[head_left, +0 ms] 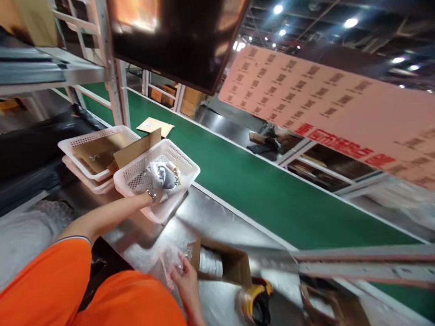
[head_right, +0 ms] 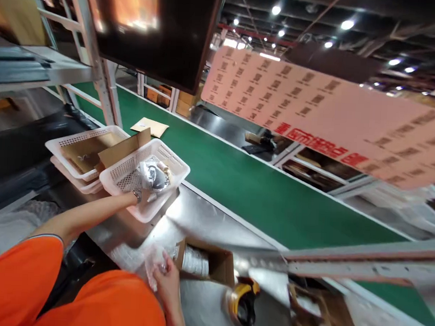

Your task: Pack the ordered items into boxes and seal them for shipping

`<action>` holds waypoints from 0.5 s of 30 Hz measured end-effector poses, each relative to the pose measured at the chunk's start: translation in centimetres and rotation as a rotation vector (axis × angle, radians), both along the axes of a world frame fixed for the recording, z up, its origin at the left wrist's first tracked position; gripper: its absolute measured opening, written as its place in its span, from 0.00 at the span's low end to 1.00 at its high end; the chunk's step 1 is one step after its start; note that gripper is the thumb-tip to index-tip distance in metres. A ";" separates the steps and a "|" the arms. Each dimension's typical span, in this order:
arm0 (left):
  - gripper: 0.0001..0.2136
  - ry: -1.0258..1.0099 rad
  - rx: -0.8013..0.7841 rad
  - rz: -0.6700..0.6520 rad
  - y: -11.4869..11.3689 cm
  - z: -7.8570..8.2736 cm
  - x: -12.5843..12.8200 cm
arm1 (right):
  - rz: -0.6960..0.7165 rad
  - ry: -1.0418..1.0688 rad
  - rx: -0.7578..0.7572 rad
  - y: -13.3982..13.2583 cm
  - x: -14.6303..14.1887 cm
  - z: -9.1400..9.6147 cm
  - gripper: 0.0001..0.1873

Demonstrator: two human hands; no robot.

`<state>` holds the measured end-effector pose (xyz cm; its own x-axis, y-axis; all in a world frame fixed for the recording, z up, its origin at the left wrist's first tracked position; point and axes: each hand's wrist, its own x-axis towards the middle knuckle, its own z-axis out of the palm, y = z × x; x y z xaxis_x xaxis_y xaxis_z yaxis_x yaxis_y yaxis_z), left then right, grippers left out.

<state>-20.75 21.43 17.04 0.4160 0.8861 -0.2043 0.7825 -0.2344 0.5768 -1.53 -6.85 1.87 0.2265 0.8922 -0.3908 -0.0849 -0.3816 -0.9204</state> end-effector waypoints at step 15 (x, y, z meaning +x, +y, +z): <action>0.57 -0.724 -0.727 -0.139 -15.5 -0.4 -6.2 | -0.074 0.028 0.167 4.4 -2.6 6.8 0.30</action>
